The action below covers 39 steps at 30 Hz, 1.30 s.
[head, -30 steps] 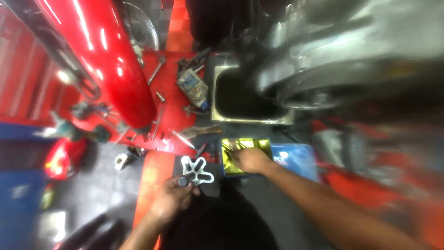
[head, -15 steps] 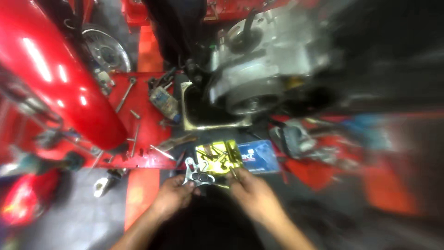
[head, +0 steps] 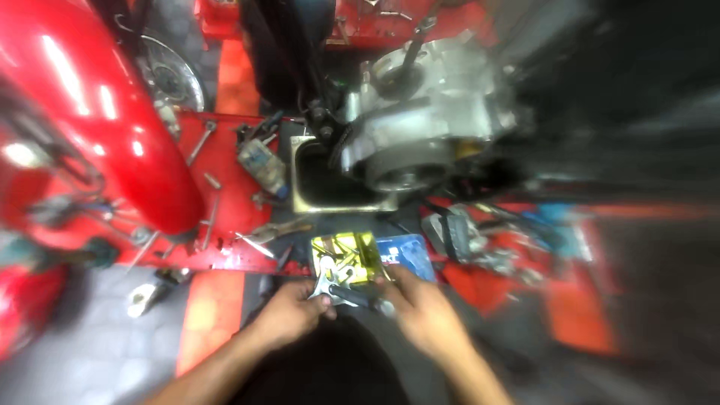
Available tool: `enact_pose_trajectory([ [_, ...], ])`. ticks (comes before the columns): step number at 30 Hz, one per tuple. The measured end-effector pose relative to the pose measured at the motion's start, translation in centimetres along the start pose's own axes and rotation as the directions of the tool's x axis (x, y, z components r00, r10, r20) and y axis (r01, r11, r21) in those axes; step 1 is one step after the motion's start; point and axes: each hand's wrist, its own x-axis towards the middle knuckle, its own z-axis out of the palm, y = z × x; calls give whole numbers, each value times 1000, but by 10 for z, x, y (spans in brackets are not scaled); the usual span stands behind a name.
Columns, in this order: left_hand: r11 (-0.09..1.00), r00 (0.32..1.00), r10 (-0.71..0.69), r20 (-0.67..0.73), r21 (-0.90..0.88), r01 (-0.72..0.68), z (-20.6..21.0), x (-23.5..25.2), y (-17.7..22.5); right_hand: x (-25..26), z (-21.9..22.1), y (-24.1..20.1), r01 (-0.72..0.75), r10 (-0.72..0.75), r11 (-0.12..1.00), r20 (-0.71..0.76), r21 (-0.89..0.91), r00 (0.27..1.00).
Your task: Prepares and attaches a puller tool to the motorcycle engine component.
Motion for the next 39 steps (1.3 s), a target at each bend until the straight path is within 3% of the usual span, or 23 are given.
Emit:
enact_pose_trajectory([
  [5,949,995,37,-90,315,-7,9,-8,13,-5,-27,13,-30,27,985,21,169,999],
  [9,893,997,53,-51,450,-25,25,-17,23,-10,-61,-7,-59,42,994,174,92,984],
  [17,950,988,100,119,284,-131,27,-14,3,-11,-74,-38,24,-73,986,301,164,951],
  [25,961,995,47,92,268,-70,11,-14,9,5,-38,-53,150,-122,947,113,-283,986],
  [29,959,995,31,97,276,-57,8,-14,12,13,-42,-56,296,-293,953,44,-63,955],
  [31,962,993,19,115,270,-50,7,-14,12,22,-42,-58,441,-436,889,69,-120,897],
  [34,965,992,22,125,257,-54,8,-13,11,39,-33,-57,639,-581,656,272,-400,767],
  [39,965,992,-41,115,261,10,10,-12,13,42,-12,-55,637,-568,521,326,-568,756],
])
